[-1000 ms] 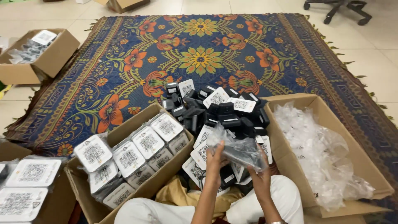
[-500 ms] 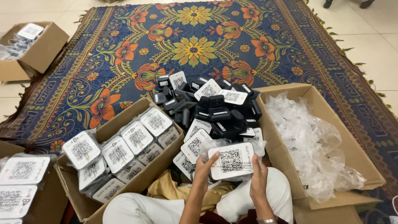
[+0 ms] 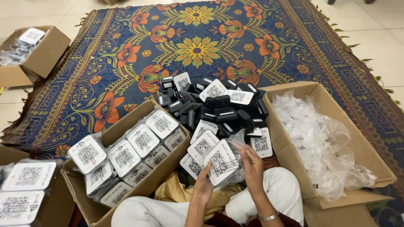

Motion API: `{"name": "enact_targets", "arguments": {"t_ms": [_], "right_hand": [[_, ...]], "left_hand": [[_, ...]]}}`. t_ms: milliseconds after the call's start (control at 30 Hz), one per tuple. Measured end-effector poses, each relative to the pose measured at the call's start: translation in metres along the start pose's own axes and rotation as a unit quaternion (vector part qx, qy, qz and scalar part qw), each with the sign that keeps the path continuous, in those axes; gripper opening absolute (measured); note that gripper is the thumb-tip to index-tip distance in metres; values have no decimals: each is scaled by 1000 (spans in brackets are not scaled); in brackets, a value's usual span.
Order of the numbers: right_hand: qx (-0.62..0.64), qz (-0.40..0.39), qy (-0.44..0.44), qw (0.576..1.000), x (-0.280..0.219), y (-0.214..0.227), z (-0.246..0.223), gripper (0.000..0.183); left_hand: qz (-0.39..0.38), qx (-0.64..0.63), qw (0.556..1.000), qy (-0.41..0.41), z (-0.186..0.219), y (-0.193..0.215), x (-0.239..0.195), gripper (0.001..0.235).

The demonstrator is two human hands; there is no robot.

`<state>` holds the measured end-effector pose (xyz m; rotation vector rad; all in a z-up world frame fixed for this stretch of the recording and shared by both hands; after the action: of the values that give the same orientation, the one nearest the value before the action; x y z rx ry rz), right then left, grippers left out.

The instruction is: The person sits on a patterned rug and packs small black electronic devices into a cardboard box. They pick up each device, wrap it in bubble wrap, and place it inside the box, repeating the process for multiple items.

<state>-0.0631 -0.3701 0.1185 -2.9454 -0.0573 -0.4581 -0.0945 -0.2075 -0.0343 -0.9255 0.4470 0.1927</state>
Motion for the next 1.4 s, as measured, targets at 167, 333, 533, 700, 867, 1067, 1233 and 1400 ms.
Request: {"name": "enact_targets", "arguments": {"t_ms": [167, 333, 533, 700, 867, 1067, 1233, 1400], "right_hand": [[21, -7, -12, 1000, 2, -14, -11, 43], [48, -5, -26, 998, 1, -17, -10, 44], [90, 21, -25, 995, 3, -11, -17, 43], [128, 112, 7, 985, 3, 7, -18, 42], [158, 176, 69, 969, 1, 34, 3, 43], [148, 208, 66, 965, -3, 48, 3, 47], [129, 201, 37, 970, -9, 54, -1, 49], [129, 207, -17, 970, -11, 59, -3, 48]], "left_hand": [[3, -20, 1000, -9, 3, 7, -1, 54], [10, -34, 999, -9, 5, 12, -1, 57], [44, -53, 997, 30, -9, 43, 13, 54], [120, -73, 989, 51, -11, 60, 11, 47], [81, -51, 995, -5, 21, 34, 11, 49], [84, 182, 956, -213, 95, -35, 35, 55], [154, 389, 815, -402, 139, -87, 60, 53], [208, 548, 648, -486, 138, -94, 93, 43]]}}
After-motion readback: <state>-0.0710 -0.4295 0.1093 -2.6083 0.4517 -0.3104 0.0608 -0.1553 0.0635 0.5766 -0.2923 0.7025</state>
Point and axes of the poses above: each hand's wrist, its own x-axis towards the middle knuckle, its own y-axis out of the back of the hand, z = x × y, the point moved 2 cm from there along x, towards the middle knuckle, and after that the axes turned 6 degrees about x, right-handed, at the moved point
